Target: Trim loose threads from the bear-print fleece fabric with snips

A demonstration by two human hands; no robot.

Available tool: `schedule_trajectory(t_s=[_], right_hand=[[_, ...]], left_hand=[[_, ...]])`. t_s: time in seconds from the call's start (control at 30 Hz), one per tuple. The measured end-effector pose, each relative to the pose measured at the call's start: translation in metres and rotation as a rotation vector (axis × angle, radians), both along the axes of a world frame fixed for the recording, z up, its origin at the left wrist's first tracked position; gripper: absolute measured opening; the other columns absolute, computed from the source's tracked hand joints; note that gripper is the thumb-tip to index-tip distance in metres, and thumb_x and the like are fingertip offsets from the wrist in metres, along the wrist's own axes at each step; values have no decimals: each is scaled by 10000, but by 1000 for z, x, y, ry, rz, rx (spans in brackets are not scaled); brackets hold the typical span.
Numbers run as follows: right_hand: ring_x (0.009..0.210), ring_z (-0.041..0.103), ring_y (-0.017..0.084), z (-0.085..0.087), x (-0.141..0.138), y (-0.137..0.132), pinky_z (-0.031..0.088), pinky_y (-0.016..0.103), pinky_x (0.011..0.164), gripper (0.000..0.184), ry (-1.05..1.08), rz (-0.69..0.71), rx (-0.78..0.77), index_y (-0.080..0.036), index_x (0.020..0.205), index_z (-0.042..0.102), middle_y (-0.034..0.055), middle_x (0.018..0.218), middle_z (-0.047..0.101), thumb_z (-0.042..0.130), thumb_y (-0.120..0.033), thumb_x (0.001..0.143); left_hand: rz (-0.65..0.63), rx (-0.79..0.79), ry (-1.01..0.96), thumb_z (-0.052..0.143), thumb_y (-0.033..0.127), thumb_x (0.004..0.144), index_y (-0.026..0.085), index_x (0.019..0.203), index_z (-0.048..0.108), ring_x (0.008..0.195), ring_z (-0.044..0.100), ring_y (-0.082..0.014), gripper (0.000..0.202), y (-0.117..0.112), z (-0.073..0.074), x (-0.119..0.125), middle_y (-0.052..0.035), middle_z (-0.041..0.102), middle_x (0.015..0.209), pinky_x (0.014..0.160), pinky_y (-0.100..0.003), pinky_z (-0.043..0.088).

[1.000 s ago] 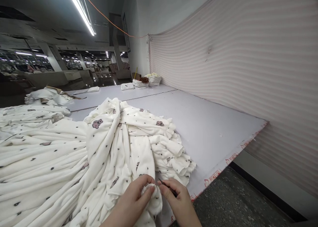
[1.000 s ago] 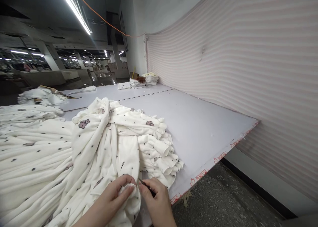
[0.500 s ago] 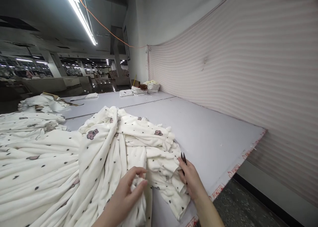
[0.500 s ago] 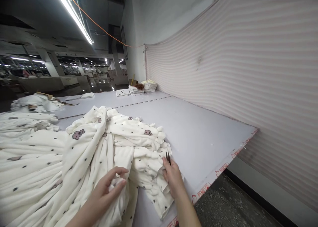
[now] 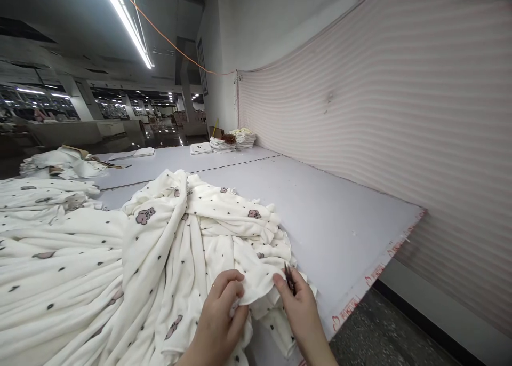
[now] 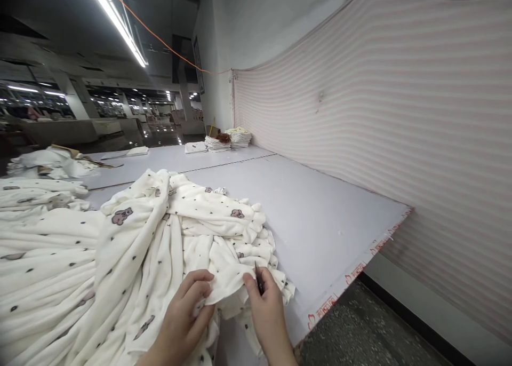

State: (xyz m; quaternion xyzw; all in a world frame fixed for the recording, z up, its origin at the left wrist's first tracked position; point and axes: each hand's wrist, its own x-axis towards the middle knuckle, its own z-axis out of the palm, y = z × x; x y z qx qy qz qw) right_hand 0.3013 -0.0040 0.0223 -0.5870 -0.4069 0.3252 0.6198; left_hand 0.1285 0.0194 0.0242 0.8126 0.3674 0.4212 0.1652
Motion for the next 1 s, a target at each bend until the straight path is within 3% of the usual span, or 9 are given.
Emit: schedule_trajectory(t_s=[0.1,0.23,0.3,0.47,1.0], right_hand=[[890,595,216,5,0,-15,494,263,709,222,-386,5,49,-234,922,619,48,947,616,589,-422,809],[769,625,183,10,5,-38,490,202,530,242,-537,146,56,-291,1033,659,53,974,609,542,-391,847],[720,629,179,13,7,-44,481,199,506,255,-548,241,49,-308,1046,680,48,930,636,542,-393,849],[763,638,189,19,7,-41,508,244,674,252,-479,426,77,-289,1027,705,46,885,667,531,-370,865],[783,651,193,20,-1,-37,513,257,705,206,-426,413,61,-256,916,746,45,831,691,562,-330,860]], left_hand=[[-48,50,-37,388,52,813,220,902,450,834,515,-186,200,-5,0,-6,-48,508,918,702,-295,446],[-72,28,-31,382,66,830,221,936,483,766,516,-176,214,-7,-1,-9,-47,490,900,664,-286,458],[-73,17,-45,388,73,836,220,920,482,754,518,-171,194,-7,0,-10,-45,481,901,662,-281,462],[-76,38,-82,371,67,841,224,895,484,772,509,-163,200,-10,2,-8,-34,481,893,659,-264,447],[-56,14,-32,374,46,798,221,865,458,738,517,-170,205,-11,3,-14,-45,488,891,633,-270,461]])
